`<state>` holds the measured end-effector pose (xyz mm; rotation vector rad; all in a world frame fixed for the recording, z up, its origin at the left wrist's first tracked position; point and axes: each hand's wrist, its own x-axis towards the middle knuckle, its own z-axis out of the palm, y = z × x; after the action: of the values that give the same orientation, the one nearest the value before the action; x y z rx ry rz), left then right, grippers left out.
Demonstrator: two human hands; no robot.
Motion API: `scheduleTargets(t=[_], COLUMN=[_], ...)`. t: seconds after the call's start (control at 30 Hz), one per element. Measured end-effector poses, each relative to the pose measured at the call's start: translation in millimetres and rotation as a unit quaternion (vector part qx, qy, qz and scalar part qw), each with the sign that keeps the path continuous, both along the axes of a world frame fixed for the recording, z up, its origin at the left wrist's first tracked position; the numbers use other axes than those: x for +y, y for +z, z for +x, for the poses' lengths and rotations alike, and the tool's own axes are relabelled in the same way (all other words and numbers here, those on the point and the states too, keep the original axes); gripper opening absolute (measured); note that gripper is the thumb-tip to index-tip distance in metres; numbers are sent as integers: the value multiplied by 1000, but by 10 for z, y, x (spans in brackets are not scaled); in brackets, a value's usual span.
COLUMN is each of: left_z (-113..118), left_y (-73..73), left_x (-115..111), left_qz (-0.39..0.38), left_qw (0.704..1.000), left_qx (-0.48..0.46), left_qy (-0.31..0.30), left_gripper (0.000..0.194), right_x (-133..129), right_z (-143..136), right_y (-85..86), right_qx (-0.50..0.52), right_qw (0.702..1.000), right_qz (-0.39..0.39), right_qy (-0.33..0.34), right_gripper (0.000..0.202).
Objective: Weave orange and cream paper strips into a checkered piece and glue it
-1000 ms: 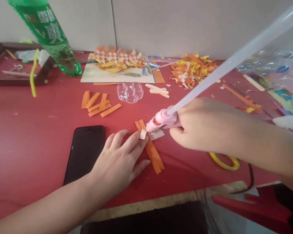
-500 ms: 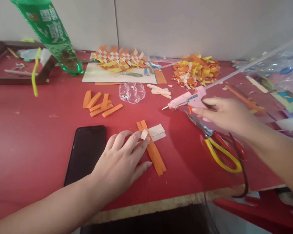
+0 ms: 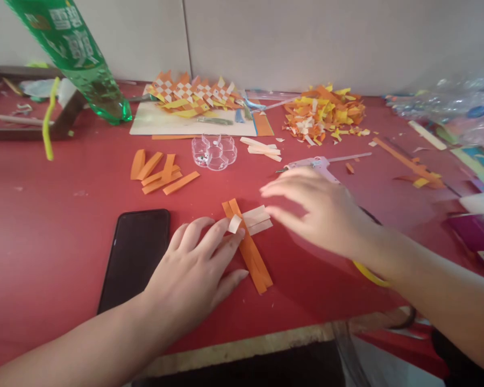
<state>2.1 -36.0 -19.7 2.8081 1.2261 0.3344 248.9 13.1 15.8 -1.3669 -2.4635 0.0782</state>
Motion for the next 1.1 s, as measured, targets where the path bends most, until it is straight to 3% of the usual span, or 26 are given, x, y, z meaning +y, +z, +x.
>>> scheduleTargets(t=[0.1, 0.23, 1.1], left_z=[-3, -7, -14], left_y=[1, 10, 19], left_x=[-4, -3, 19], left_qz=[-2, -9, 9], left_qw=[1000, 1000, 1000], left_qx=[3, 10, -5], left_qy=[4, 5, -10], left_gripper=[45, 45, 45], right_x=[-9, 26, 26], right_z=[-214, -256, -223], right_y=[-95, -160, -187], right_qx=[65, 92, 72], right_qw=[990, 984, 983], right_qz=[-90, -133, -150], right_qy=[84, 75, 76], right_gripper=[21, 22, 25])
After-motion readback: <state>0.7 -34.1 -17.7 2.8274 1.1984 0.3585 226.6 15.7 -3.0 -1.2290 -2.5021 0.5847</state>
